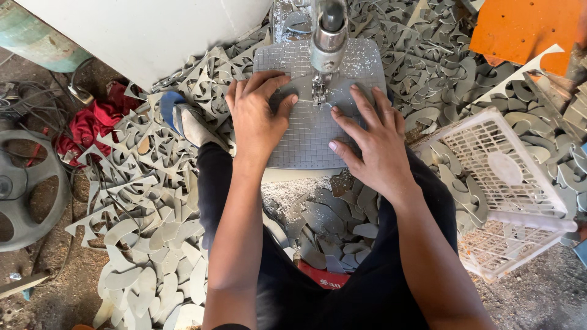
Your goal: The person repeatedly places gray rubber pieces under a vertical cutting machine and guides them through to trim edges. The person handles each piece one at a time, aligns it on the grid, and removes it after cutting.
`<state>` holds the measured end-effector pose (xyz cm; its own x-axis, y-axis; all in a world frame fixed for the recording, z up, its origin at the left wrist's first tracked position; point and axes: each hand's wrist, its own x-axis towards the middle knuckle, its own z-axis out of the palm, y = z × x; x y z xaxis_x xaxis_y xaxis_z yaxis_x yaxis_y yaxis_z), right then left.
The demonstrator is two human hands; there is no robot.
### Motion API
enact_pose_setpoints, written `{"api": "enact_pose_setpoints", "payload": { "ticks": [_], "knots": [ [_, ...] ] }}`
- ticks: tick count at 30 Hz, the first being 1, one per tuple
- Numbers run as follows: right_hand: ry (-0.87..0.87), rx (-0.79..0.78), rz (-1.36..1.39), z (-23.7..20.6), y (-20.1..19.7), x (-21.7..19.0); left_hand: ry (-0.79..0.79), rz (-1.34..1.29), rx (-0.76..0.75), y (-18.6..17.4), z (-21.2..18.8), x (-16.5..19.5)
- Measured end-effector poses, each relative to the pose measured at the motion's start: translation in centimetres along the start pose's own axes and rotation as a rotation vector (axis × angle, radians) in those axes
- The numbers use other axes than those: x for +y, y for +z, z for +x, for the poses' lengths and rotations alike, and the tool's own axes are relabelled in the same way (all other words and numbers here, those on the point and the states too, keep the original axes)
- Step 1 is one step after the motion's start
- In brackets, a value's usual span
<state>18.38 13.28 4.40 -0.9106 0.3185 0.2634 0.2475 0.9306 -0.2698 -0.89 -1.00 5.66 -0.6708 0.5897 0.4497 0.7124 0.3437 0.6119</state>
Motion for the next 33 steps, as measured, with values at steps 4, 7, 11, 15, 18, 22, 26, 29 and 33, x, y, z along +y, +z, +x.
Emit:
{"api": "enact_pose_setpoints", "payload": {
  "ticks": [4,7,11,15,18,22,26,29,33],
  "knots": [
    [-0.004,0.007,0.03,-0.1,-0.2,-0.1,0.006,0.007,0.008,0.1,0.1,0.0],
    [-0.011,0.008,0.025,0.0,-0.2,0.0,-0.002,0.011,0.007,0.1,0.1,0.0],
    [0.002,0.028,0.028,0.3,0.1,0.2,-0.006,0.027,0.007,0.2,0.2,0.0],
    [0.009,0.031,0.013,0.7,0.1,0.3,0.0,0.044,0.015,0.3,0.3,0.0],
    [-0.026,0.07,0.032,1.0,-0.2,0.3,0.015,0.073,0.026,0.4,0.3,0.1],
    [-0.015,0.121,0.116,0.5,-0.4,0.2,0.018,0.109,0.034,0.6,0.4,0.4],
    [-0.038,0.194,0.185,-0.5,0.1,0.2,-0.052,0.077,0.058,0.7,0.6,0.0],
    [0.022,0.235,0.176,-0.6,0.4,1.2,-0.156,-0.012,0.017,0.5,0.5,-0.7],
    [0.234,0.301,-0.136,0.7,-0.4,5.7,-0.184,-0.237,0.086,-0.1,0.1,-2.1]
  ]
}}
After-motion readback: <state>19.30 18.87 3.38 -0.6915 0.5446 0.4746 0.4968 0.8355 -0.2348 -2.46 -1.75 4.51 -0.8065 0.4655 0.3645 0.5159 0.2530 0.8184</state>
